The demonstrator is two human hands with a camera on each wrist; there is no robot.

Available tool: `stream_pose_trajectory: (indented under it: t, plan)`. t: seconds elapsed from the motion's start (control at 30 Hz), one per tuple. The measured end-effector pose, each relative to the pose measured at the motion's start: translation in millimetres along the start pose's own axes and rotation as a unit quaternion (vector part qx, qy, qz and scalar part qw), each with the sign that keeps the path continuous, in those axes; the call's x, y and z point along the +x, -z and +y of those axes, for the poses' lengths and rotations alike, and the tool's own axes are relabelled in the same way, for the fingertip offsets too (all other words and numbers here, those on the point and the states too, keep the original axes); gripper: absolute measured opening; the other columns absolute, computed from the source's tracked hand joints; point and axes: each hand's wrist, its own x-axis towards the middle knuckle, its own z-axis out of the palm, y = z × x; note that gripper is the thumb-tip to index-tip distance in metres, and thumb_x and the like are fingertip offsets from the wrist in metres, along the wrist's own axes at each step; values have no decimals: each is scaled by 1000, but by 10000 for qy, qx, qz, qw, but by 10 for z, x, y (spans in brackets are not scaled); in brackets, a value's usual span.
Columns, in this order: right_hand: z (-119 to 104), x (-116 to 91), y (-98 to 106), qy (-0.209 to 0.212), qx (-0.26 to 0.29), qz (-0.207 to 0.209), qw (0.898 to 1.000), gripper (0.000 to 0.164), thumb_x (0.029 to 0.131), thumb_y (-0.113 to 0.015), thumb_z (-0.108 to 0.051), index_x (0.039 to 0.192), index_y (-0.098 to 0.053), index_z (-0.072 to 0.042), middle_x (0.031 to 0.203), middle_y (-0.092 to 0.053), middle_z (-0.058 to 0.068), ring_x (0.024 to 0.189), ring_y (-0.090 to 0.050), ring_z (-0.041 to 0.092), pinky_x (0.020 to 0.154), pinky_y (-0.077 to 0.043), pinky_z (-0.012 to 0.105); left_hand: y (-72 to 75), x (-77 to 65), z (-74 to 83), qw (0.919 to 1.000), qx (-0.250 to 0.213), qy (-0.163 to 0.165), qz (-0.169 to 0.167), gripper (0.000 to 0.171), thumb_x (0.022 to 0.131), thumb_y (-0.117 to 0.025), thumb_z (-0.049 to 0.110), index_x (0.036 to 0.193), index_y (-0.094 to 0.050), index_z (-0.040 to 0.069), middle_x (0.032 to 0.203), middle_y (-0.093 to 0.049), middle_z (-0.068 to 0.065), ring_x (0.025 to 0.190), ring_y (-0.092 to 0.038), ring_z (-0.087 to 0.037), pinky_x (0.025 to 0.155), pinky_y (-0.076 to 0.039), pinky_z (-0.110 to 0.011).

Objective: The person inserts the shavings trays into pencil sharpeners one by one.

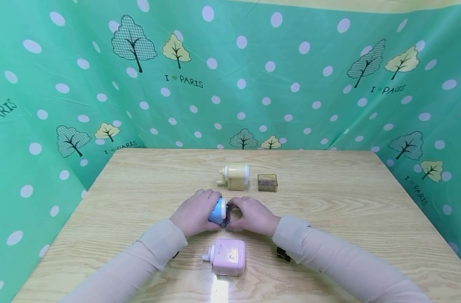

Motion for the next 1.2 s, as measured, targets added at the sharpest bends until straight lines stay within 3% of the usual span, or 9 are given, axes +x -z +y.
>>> stream_pose_trajectory:
  t: [1.2]
  plan:
    - [-54, 65, -43, 59, -101, 12, 9999, 62, 75, -83, -35, 126, -67, -3, 119, -73, 9, 110, -65, 24, 100, -50, 41, 8, 4, -5, 9999, 0, -147, 39, 73, 65, -87, 45, 117, -57, 4, 105, -62, -9, 91, -54, -24, 82, -54, -40]
